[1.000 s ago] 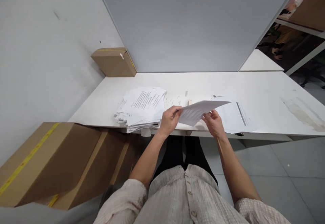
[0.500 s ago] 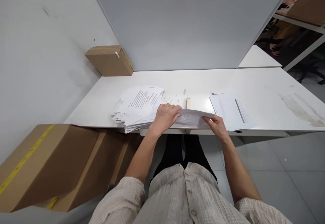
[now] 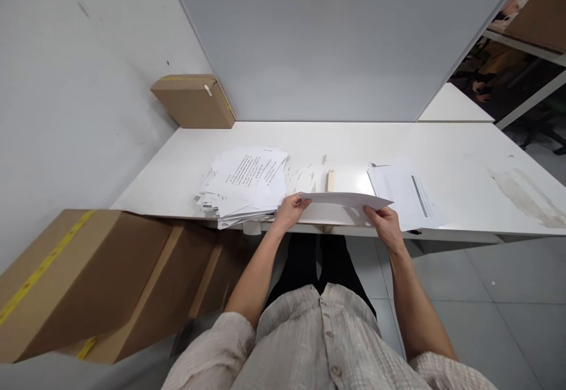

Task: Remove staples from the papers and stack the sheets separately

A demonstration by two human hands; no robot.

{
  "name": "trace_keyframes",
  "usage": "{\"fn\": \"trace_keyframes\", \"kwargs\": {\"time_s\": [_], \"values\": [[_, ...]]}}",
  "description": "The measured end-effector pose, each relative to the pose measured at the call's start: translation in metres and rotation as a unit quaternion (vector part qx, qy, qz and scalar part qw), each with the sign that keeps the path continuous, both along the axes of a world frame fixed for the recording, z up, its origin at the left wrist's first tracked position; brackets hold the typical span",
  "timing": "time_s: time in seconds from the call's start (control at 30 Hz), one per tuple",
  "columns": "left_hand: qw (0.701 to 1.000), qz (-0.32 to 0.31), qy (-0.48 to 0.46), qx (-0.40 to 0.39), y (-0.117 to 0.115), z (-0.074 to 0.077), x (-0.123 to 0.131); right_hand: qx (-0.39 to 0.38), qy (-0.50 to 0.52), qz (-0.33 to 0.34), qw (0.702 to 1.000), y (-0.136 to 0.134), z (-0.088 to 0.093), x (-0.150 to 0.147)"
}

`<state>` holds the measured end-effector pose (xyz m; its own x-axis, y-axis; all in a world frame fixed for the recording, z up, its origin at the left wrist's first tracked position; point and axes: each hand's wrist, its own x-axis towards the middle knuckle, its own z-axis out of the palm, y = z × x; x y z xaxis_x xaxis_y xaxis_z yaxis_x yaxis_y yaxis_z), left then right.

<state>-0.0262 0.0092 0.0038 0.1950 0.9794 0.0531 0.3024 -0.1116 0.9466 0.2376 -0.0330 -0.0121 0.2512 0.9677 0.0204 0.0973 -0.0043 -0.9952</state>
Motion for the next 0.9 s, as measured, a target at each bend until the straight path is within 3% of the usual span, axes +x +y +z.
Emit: {"fn": "trace_keyframes", "kwargs": {"time_s": [0.13,0.27,0.37,0.53,0.63,0.73,0.83,0.9], "values": [[1.000,-0.015,-0.008,0.004,0.001,0.005,0.000,-0.021,-0.001,0.077,0.997,-0.001,0.017,0.003],[0.996,-0.080,-0.031,-0.009,-0.002,0.017,-0.003,-0.078,0.000,0.167,0.983,-0.016,0.031,0.012],[0.990,-0.137,-0.022,-0.020,-0.006,0.023,-0.004,-0.118,0.019,0.189,0.975,-0.036,0.031,0.015],[0.983,-0.175,0.055,-0.018,-0.009,0.021,0.004,-0.194,0.014,0.165,0.967,-0.075,0.015,0.004],[0.987,-0.141,0.071,-0.011,-0.007,0.015,0.013,-0.202,0.049,0.146,0.967,-0.096,-0.001,-0.007],[0.993,-0.081,0.081,0.016,-0.003,0.006,0.021,-0.203,0.131,0.086,0.967,-0.111,-0.018,-0.018],[0.990,-0.025,0.115,0.075,0.003,-0.002,0.027,-0.202,0.220,0.022,0.954,-0.118,-0.029,-0.027],[0.985,-0.020,0.129,0.111,0.008,-0.007,0.030,-0.197,0.246,0.001,0.949,-0.117,-0.031,-0.031]]}}
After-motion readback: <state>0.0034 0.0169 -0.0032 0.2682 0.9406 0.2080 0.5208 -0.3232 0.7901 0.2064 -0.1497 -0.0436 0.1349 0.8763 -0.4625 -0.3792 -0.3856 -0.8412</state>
